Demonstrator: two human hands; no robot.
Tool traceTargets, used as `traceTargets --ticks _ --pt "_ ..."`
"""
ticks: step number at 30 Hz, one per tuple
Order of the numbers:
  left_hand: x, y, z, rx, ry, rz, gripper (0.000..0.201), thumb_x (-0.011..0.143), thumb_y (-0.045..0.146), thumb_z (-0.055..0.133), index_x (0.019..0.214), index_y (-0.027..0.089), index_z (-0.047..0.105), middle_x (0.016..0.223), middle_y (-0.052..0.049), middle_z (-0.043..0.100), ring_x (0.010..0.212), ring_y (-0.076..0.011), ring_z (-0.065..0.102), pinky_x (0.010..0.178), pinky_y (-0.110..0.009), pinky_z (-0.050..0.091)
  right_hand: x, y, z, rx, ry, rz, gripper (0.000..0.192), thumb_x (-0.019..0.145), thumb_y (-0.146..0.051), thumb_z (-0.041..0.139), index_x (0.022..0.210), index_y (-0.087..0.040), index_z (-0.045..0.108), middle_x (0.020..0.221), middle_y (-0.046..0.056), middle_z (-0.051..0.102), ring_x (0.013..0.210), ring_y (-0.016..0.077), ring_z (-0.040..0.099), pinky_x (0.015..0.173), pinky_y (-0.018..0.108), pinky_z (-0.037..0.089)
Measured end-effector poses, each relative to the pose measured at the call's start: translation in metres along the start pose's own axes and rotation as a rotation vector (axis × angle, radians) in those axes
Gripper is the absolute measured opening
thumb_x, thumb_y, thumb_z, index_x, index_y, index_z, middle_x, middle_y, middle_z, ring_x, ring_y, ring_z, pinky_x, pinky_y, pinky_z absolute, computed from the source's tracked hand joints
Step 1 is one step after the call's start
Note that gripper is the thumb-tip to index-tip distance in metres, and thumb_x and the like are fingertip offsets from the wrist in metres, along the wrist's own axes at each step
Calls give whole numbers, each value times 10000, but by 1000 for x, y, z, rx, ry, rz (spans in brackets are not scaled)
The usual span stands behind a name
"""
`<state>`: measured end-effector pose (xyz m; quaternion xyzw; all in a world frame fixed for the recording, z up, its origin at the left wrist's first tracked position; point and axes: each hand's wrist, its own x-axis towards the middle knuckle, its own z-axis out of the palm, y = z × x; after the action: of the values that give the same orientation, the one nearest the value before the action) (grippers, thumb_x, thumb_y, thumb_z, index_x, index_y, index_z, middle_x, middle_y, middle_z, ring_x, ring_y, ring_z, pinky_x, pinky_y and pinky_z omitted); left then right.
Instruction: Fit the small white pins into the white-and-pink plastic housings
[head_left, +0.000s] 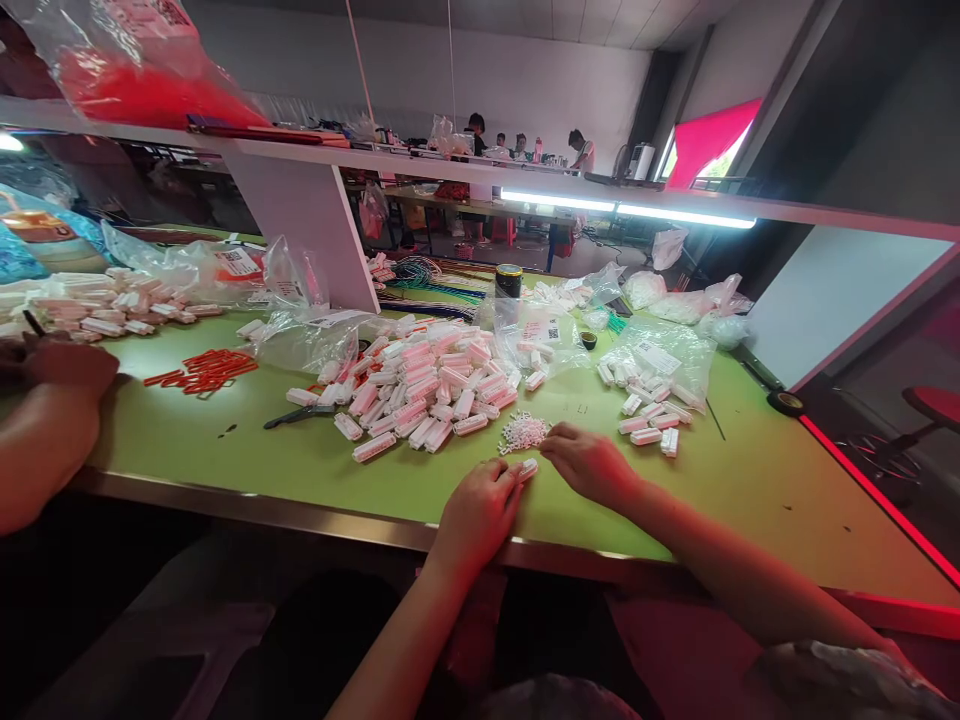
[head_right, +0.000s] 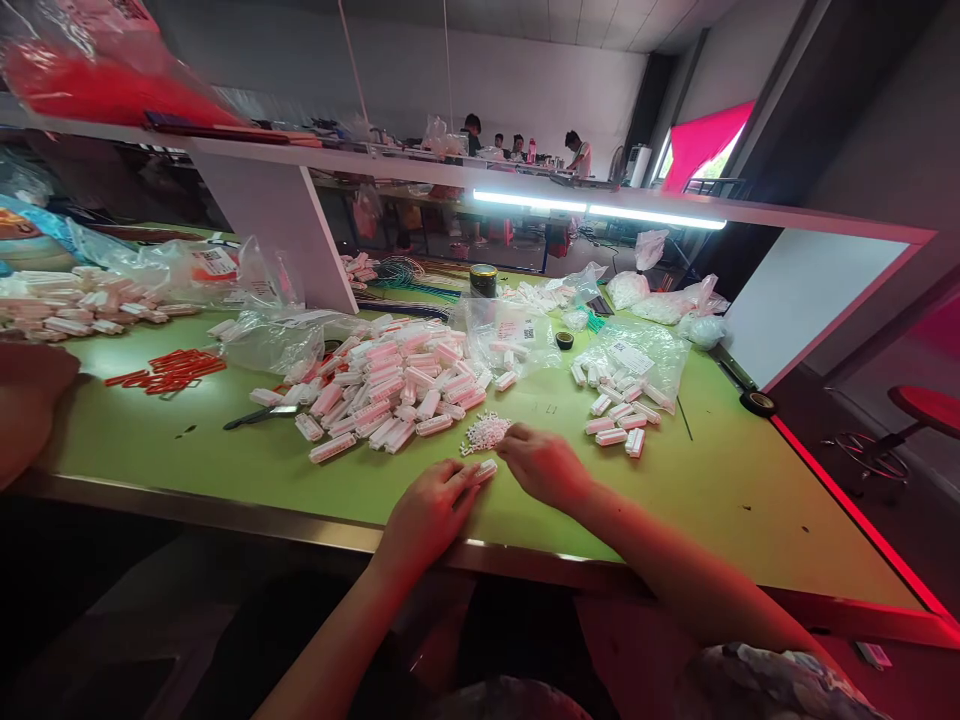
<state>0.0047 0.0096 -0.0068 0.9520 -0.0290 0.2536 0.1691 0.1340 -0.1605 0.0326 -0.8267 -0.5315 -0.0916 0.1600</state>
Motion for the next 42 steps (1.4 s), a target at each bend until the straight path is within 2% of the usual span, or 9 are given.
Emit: traceTargets --ticks 5,9,16,20,26,30,34,36,42 --pt "1 0 -3 21 -76 1 331 965 195 537 1265 266 657 946 -57 619 871 -206 606 798 -340 526 3 31 4 36 17 212 184 993 -216 531 1003 -192 713 1044 64 676 860 165 660 740 249 464" --pt "2 -3 -2 45 -85 32 374 942 156 537 1282 264 651 956 -66 607 858 -202 583 796 -337 523 5 47 13 81 35 284 184 983 -170 531 973 -188 714 1020 65 670 890 167 649 781 251 470" --pt "6 -4 1 40 -98 50 362 935 140 522 1250 231 675 932 -81 594 871 -228 561 790 -361 521 19 48 28 75 6 334 204 996 -203 520 1092 -196 700 1116 79 661 932 172 650 793 244 458" --pt "8 -6 0 7 -111 44 378 935 125 499 1254 229 674 915 -78 580 873 -230 557 792 -364 517 32 49 30 82 -60 367 201 988 -185 517 1008 -187 718 1062 80 671 899 176 644 767 244 438" --pt "5 -9 0 2 -111 40 355 985 186 469 1283 250 651 923 -67 594 880 -220 572 805 -345 505 36 57 24 146 -70 352 134 894 -81 590 875 -158 699 924 73 685 857 184 626 751 254 431" --pt "3 -7 1 37 -95 37 343 990 189 472 1273 252 655 929 -65 607 880 -220 577 801 -344 503 22 53 20 201 -26 336 100 906 -100 596 907 -155 679 926 62 696 875 172 631 792 259 450" --pt "4 -4 0 93 -96 47 335 996 193 459 1250 251 669 922 -70 612 859 -217 566 779 -342 501 7 33 17 394 102 197 107 945 -162 577 896 -177 672 903 42 690 847 161 640 786 265 476" --pt "5 -4 -1 97 -97 42 322 1010 223 447 1231 253 680 916 -68 618 847 -207 566 775 -334 499 3 19 15 441 113 97 135 969 -181 547 911 -185 669 914 42 683 856 159 645 786 262 483" --pt "6 -4 -1 56 -98 5 318 1037 301 424 1189 227 693 924 -63 642 870 -203 593 781 -326 496 -2 -4 20 109 9 30 212 1027 -237 455 984 -216 661 1022 52 678 791 151 633 701 250 451"
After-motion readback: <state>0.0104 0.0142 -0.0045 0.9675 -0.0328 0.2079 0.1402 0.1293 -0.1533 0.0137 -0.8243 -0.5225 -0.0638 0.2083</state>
